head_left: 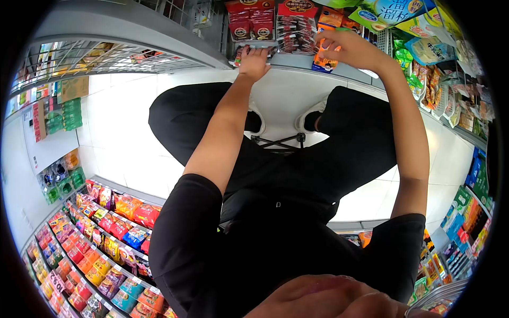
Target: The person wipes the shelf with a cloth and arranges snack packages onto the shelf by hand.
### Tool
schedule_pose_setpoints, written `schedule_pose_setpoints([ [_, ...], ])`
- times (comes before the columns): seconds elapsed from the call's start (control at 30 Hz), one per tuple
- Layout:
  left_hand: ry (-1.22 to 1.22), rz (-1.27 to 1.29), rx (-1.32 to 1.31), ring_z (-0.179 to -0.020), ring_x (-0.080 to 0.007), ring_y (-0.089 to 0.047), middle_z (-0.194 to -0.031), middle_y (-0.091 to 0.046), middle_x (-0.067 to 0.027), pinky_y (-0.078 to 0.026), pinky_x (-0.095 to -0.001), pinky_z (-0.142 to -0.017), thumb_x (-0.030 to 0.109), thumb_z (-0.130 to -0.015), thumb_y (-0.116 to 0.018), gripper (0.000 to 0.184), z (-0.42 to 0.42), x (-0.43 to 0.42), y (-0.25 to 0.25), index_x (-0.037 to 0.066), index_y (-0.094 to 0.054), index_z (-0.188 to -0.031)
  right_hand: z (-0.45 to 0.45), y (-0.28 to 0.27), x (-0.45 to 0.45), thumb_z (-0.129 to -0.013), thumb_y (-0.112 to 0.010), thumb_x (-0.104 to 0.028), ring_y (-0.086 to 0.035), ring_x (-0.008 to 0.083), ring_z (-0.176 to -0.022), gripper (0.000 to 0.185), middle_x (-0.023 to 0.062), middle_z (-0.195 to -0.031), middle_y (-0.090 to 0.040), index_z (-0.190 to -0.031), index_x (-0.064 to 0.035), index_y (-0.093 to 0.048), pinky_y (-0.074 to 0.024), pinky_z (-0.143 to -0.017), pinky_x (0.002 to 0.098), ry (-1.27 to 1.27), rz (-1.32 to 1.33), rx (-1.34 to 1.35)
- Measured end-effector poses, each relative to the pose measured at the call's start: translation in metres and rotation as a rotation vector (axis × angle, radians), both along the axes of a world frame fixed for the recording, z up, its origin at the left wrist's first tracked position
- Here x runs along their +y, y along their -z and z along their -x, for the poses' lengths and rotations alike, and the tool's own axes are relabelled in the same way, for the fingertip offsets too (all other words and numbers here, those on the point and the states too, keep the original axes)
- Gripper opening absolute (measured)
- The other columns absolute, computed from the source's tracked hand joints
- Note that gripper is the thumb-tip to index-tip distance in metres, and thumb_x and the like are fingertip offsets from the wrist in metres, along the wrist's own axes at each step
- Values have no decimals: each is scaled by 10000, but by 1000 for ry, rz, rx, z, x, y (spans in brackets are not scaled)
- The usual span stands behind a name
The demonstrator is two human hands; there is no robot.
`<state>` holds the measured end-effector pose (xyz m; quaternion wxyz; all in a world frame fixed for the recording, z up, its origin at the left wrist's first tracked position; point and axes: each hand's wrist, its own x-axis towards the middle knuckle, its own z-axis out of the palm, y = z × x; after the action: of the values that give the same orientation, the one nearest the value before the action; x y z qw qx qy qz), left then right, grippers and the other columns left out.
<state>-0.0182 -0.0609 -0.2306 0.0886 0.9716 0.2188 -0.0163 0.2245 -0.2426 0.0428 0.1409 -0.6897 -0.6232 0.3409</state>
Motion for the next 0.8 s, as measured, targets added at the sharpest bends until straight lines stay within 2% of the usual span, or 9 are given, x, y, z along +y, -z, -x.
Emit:
schedule_pose_setpoints([
  [0.13,57,-127,2,-1235,-272,-558,-1317,-620,-78,-346,-550,-1090,291,-806,-754,656,2,-2,-2,147,-506,-1396,-18,11,1,-949,-695,-277,-654,232,-1017,395,137,-1048,-690,-1277,-68,-627,-532,-899,361,53,-83,-46],
  [0.2,53,-158,-9,-1213,-266,-572,-1280,-642,-79,-367,-524,-1074,273,-824,-727,602,1,-2,1,140,-520,-1373,-25,17,-2,-944,-697,-316,-679,252,-974,413,151,-1020,-701,-1257,-58,-619,-541,-840,372,33,-127,-38],
  [0.4,-48,-17,-193,-1078,-300,-637,-1127,-694,-116,-503,-444,-910,200,-846,-668,477,-6,9,-8,125,-565,-1305,-32,20,-3,-942,-699,-320,-697,230,-919,425,140,-968,-714,-1257,-48,-614,-543,-800,354,22,-114,32],
  [0.47,-114,62,-217,-1037,-338,-647,-1085,-688,-137,-523,-473,-880,225,-858,-656,458,-7,16,-11,109,-568,-1293,-32,19,-2,-944,-699,-314,-698,210,-905,416,128,-956,-717,-1253,-48,-617,-542,-793,341,27,-111,62],
  [0.53,-147,149,-242,-998,-376,-653,-1053,-689,-171,-529,-495,-858,235,-875,-648,451,-8,21,-21,89,-565,-1294,-34,18,-1,-946,-697,-308,-697,188,-891,404,114,-947,-720,-1245,-48,-620,-540,-781,327,38,-91,86],
  [0.63,-143,365,-208,-991,-426,-653,-1056,-692,-242,-517,-502,-861,252,-902,-658,479,-5,32,-51,48,-552,-1322,-37,13,-1,-974,-657,-213,-640,162,-921,363,76,-958,-677,-1297,-55,-609,-515,-880,319,83,-28,148],
  [0.7,3,407,-152,-1007,-424,-652,-1065,-690,-248,-518,-487,-871,261,-897,-668,490,-1,55,-56,40,-558,-1320,-44,24,-3,-975,-658,-248,-640,148,-871,363,63,-942,-678,-1276,-48,-616,-523,-818,300,88,-72,135],
  [0.77,75,478,10,-1003,-410,-662,-1101,-685,-241,-520,-460,-875,263,-901,-669,471,-6,64,-95,32,-579,-1301,-49,25,-5,-960,-674,-316,-662,154,-864,394,75,-944,-693,-1245,-49,-628,-536,-783,296,121,-34,98],
  [0.8,155,442,-25,-985,-396,-665,-1094,-685,-232,-521,-451,-864,251,-906,-665,464,-8,68,-114,32,-575,-1306,-49,19,-5,-944,-689,-368,-683,168,-882,425,95,-955,-707,-1225,-53,-637,-545,-779,301,149,23,68],
])
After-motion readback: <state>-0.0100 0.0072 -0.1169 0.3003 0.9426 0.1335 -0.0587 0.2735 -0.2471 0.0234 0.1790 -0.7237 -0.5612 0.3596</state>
